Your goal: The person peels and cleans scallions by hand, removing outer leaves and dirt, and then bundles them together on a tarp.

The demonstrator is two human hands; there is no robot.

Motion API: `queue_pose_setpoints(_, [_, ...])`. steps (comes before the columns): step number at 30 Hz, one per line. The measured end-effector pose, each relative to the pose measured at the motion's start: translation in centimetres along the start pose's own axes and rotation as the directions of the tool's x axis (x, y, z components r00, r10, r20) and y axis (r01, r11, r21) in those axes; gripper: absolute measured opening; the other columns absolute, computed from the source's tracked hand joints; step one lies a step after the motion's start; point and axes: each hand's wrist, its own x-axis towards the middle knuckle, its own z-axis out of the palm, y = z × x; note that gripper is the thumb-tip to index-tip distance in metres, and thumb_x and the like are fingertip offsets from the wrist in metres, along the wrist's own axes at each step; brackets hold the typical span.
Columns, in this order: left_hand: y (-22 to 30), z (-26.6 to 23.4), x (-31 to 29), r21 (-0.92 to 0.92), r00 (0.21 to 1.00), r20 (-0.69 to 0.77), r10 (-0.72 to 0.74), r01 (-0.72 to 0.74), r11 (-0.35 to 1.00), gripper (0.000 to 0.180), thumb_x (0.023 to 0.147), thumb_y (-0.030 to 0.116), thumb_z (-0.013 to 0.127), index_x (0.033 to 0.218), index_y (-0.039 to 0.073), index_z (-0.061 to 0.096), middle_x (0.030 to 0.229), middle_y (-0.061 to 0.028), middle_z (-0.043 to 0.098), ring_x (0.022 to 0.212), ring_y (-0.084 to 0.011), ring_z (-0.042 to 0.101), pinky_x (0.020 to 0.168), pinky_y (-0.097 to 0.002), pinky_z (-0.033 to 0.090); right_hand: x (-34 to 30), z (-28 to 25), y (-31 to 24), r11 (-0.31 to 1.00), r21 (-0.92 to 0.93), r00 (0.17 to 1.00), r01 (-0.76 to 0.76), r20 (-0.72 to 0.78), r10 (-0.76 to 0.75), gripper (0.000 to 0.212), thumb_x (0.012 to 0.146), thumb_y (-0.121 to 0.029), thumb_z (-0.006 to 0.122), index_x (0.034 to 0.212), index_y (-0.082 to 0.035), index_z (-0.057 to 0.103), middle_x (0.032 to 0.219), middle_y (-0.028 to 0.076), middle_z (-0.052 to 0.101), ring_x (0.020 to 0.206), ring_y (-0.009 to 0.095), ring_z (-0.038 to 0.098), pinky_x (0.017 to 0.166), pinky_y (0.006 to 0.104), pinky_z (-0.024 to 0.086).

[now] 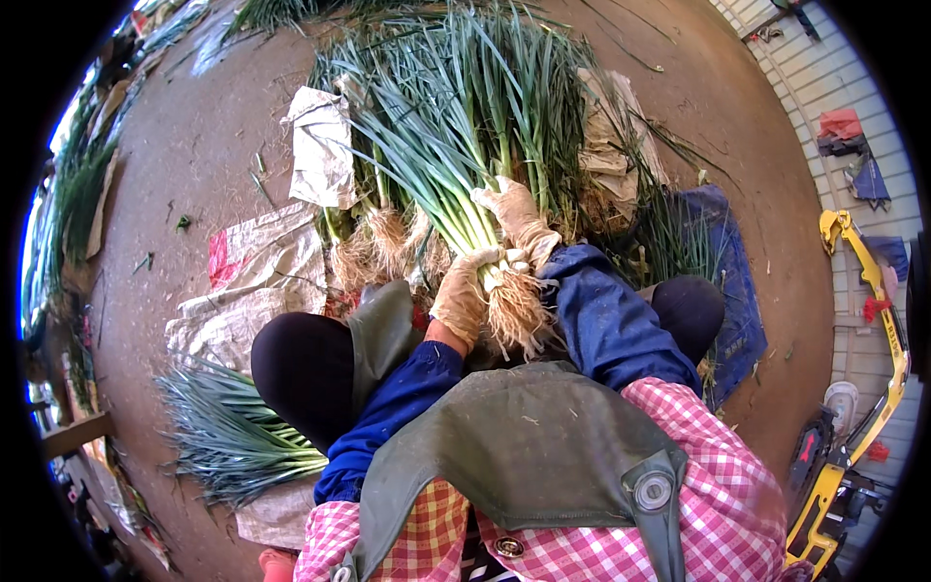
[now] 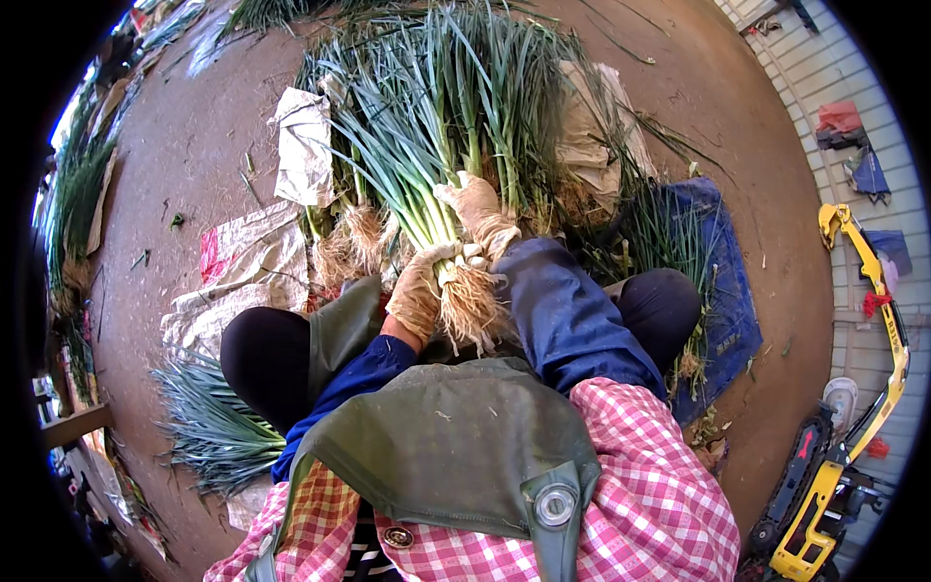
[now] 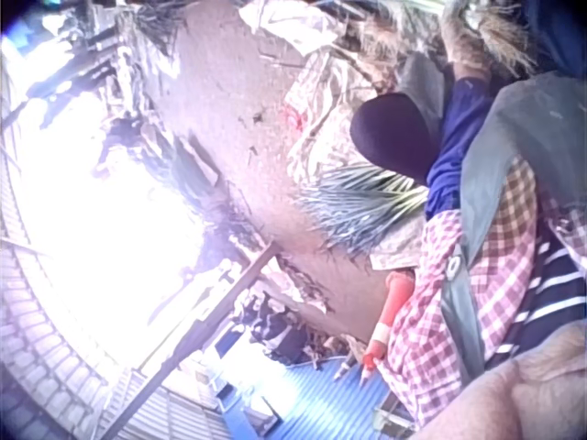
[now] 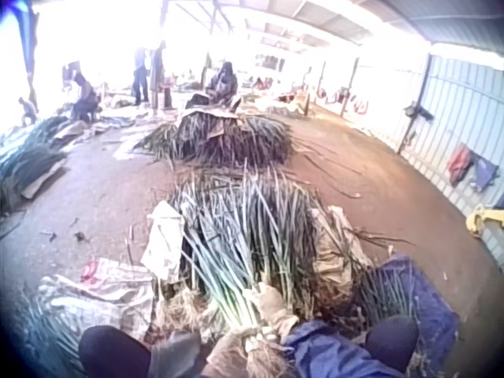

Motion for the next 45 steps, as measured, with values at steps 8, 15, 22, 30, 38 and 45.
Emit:
queue_pose_setpoints(8, [0.9,-0.5,0.1,-0.059,0.997,-0.053,0.064,-0.067,0.996,0.018,0.083,0.002,0.054,0.099,-0.003,0.056,0.082,-0.0159,0.064,0.067,-0.0271,0.065,0.062,-0.035,0.058,-8.6,-3.0,-3.1,0.921,0.379,0.969,-0.092,0.248,-0.006,0.026,0.089,-0.025,0.061,0.099,-0.001,0.061,0.089,0.009,0.063,0.075,0.018,0.062,0.074,0.0315,0.053])
queue_pose_setpoints(15, [1.1,0.6,-1.0,-0.055,0.997,-0.044,0.07,-0.072,0.996,0.022,0.087,0.008,0.058,0.106,-0.003,0.058,0.081,-0.0133,0.064,0.065,-0.0245,0.065,0.06,-0.0332,0.058,-11.3,-5.6,-4.3,0.901,0.433,0.966,0.015,0.227,-0.125,0.022,0.092,-0.021,0.056,0.106,-0.004,0.054,0.072,-0.002,0.053,0.059,0.007,0.05,0.055,0.0214,0.043])
queue_pose_setpoints(22, [0.2,-0.2,0.3,0.032,0.998,-0.061,0.01,-0.008,0.999,0.02,0.084,0.004,0.058,0.102,-0.003,0.059,0.081,-0.0143,0.067,0.064,-0.0239,0.065,0.057,-0.0335,0.058,-11.3,-5.0,-0.1,0.965,-0.077,0.966,0.249,0.097,-0.241,0.031,0.094,-0.022,0.059,0.115,0.0,0.056,0.08,0.004,0.061,0.063,0.007,0.054,0.054,0.0209,0.045])
queue_pose_setpoints(30, [0.3,-1.7,1.4,-0.01,0.995,-0.041,0.091,-0.092,0.996,0.03,0.085,0.002,0.055,0.115,-0.005,0.057,0.091,-0.0153,0.067,0.075,-0.0242,0.066,0.068,-0.0318,0.057,-18.2,-13.4,-10.2,0.886,-0.44,0.986,0.149,0.001,-0.166,0.018,0.09,-0.022,0.064,0.093,-0.006,0.055,0.068,-0.004,0.048,0.054,0.005,0.042,0.046,0.023,0.035])
queue_pose_setpoints(38, [1.0,0.2,-0.3,0.03,0.996,0.016,0.085,-0.085,0.996,0.03,0.091,0.014,0.057,0.119,0.004,0.059,0.085,-0.0136,0.066,0.066,-0.0217,0.064,0.058,-0.03,0.055,-20.1,-36.4,-8.9,-0.081,-0.901,0.903,-0.426,-0.429,0.023,0.033,0.084,-0.036,0.061,0.102,-0.008,0.062,0.096,0.016,0.067,0.096,0.035,0.063,0.08,0.0433,0.049])
queue_pose_setpoints(45, [0.4,-0.8,0.3,0.049,0.996,-0.009,0.09,-0.089,0.995,0.031,0.094,0.03,0.058,0.115,0.008,0.059,0.087,-0.0125,0.066,0.07,-0.0235,0.066,0.06,-0.0344,0.057,-9.9,-12.1,-6.9,0.918,-0.382,0.96,0.107,0.279,0.004,0.039,0.092,-0.04,0.055,0.111,-0.007,0.065,0.101,0.006,0.068,0.089,0.019,0.063,0.079,0.0332,0.051])
